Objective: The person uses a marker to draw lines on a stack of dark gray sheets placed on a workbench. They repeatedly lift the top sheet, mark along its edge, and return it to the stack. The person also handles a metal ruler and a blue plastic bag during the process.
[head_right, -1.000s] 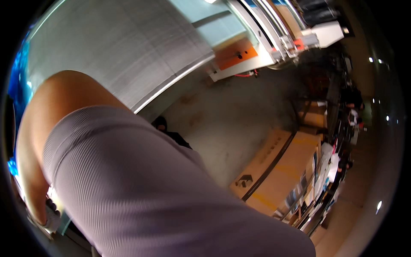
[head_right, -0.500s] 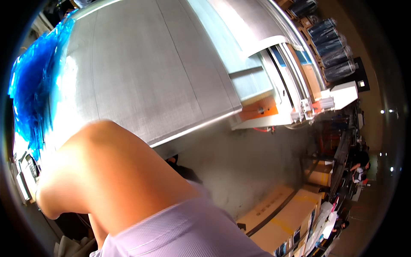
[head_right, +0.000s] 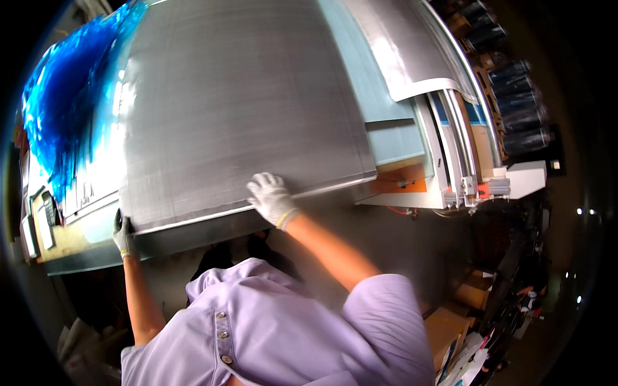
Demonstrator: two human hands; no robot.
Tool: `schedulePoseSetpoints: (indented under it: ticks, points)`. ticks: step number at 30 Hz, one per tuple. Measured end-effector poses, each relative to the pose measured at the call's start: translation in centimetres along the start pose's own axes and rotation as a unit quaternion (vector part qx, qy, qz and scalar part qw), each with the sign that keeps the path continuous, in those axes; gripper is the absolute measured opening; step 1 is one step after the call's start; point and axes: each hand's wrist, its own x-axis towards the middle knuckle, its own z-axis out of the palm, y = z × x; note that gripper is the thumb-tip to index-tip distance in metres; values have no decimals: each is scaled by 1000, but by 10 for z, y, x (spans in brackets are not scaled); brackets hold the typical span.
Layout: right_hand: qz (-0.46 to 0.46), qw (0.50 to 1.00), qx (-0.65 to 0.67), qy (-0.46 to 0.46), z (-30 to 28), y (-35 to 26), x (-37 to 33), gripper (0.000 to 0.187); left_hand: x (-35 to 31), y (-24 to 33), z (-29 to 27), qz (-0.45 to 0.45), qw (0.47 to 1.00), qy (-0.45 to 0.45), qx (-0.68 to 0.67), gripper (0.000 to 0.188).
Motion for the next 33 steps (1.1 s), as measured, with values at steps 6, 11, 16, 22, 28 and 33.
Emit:
schedulePoseSetpoints:
  ticks: [6, 11, 16, 22, 28, 33]
  points:
    - [66, 997, -7, 28, 25, 5, -38, 48, -13, 28, 11, 10, 1000, -8, -27, 51]
    - [115, 992, -20, 46, 37, -29, -22, 48, -18, 36, 6, 20, 997, -45, -52, 56]
    - [3, 999, 27, 22, 59, -114, 26, 49, -37, 50, -12, -2, 986, -119, -119, 71]
    - [-76, 995, 65, -15, 97, -217, 93, 55, -56, 45, -30, -38, 975, -194, -101, 79]
    - [-52, 994, 85, -40, 113, -243, 112, 57, -52, 42, -38, -15, 977, -184, -111, 76]
    - [-47, 994, 97, -30, 116, -234, 111, 53, -50, 50, -38, -38, 972, -189, -138, 76]
